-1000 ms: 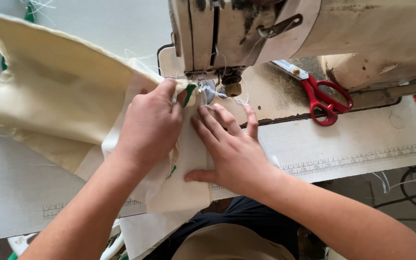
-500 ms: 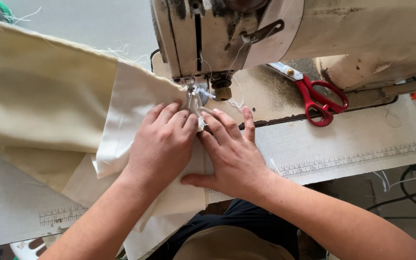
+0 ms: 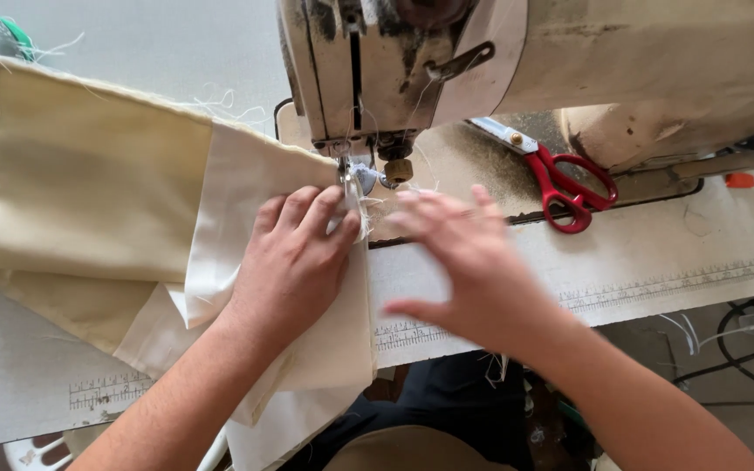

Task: Sewing components of a tote bag using an industrial sewing machine and trimming excess thread with scissors.

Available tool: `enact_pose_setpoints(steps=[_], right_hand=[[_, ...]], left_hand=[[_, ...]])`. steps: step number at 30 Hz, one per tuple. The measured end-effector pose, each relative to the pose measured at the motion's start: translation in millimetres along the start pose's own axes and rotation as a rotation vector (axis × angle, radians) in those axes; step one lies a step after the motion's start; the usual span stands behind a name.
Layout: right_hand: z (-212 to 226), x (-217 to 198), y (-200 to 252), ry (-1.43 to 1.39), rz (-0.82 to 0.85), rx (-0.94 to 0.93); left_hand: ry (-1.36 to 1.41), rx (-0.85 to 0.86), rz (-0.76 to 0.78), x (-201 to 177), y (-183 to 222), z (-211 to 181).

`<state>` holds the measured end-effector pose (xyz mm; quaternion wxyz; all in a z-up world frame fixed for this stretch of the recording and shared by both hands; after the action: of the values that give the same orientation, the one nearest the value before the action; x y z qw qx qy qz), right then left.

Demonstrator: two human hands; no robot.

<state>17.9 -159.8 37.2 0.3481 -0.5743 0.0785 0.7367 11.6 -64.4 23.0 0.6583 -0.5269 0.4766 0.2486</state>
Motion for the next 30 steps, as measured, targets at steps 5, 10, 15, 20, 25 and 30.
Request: enact_pose_setpoints(steps=[5, 10, 15, 20, 25, 30], right_hand=[[-111, -98, 104, 0.282, -0.427, 0.451], [-128, -96, 130, 0.501, -0.408, 0.335], [-135, -89, 140, 0.389, -0.46, 0.412], [-124, -99, 135, 0.441, -0.421, 0.398], [-44, -68, 93, 0.23, -0.241, 0.409], [-10, -26, 79, 0.108, -0.039, 0.071]], left_hand=[[-0.06, 0.038, -0.069, -9, -1, -4], [-0.048, 0.037, -0.077, -8, -1, -3], [-0.057, 0.021, -0.045, -3, 0, 1], [-0.053, 0.021, -0.019, 2, -5, 7], [-0.045, 0.03, 0.018, -8, -1, 5], [0.146, -0.006, 0.068, -75, 72, -6]])
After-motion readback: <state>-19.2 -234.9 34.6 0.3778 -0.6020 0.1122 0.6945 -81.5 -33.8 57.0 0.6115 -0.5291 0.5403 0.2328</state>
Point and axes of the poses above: each hand's wrist, its own y-axis away from the middle knuckle, its own x-axis out of the palm, z = x × y, the point moved 10 cm from there along -y, towards the middle knuckle, and after that the axes turned 6 degrees about -x, right-handed, at the moved point
